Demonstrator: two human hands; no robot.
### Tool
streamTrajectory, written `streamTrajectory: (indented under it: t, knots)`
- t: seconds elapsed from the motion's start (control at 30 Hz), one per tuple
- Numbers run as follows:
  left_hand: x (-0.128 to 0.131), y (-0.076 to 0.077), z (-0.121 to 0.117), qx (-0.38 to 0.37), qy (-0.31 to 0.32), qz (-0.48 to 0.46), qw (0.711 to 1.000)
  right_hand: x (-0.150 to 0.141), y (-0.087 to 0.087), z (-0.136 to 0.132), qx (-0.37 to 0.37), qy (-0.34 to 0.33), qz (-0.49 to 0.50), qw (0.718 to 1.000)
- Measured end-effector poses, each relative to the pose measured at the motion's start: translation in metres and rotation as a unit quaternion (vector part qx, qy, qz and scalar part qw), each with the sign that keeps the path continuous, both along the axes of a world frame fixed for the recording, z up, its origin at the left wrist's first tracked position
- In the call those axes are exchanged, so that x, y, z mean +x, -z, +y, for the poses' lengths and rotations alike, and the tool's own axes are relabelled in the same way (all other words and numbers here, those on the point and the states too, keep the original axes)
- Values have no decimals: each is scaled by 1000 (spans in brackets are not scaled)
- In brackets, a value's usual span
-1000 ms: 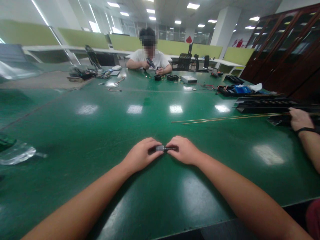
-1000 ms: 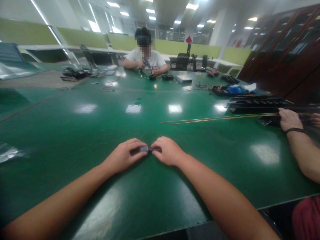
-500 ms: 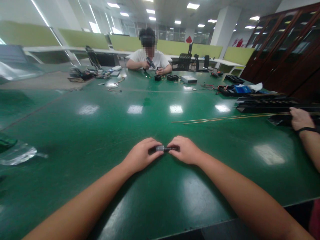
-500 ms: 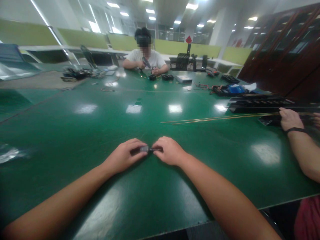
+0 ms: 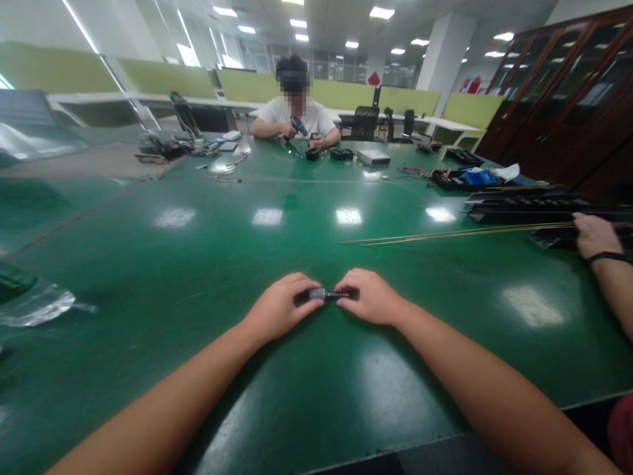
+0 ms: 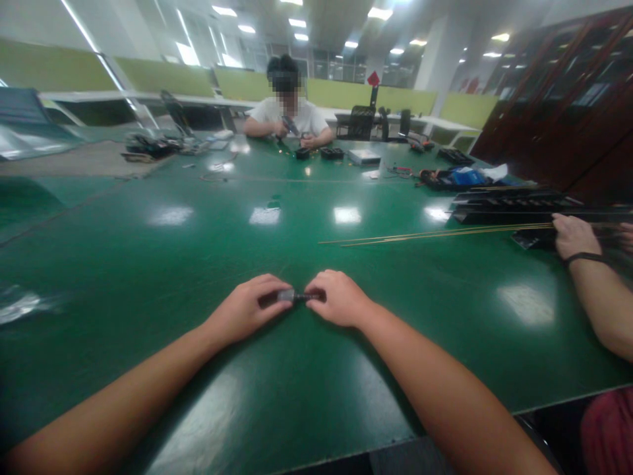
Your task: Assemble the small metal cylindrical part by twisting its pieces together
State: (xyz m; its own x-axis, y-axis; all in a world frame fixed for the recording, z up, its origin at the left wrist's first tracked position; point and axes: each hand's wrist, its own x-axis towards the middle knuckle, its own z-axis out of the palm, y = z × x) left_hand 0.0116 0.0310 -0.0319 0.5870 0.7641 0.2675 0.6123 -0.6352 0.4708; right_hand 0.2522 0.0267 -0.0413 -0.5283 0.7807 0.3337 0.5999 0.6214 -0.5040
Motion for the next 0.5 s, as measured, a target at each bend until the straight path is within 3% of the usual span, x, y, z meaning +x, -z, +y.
streamTrajectory:
  t: [0.5]
  knots:
    - [-1, 0, 0, -1, 0, -2, 1000, 5, -2, 0, -11, 9, -9, 1000]
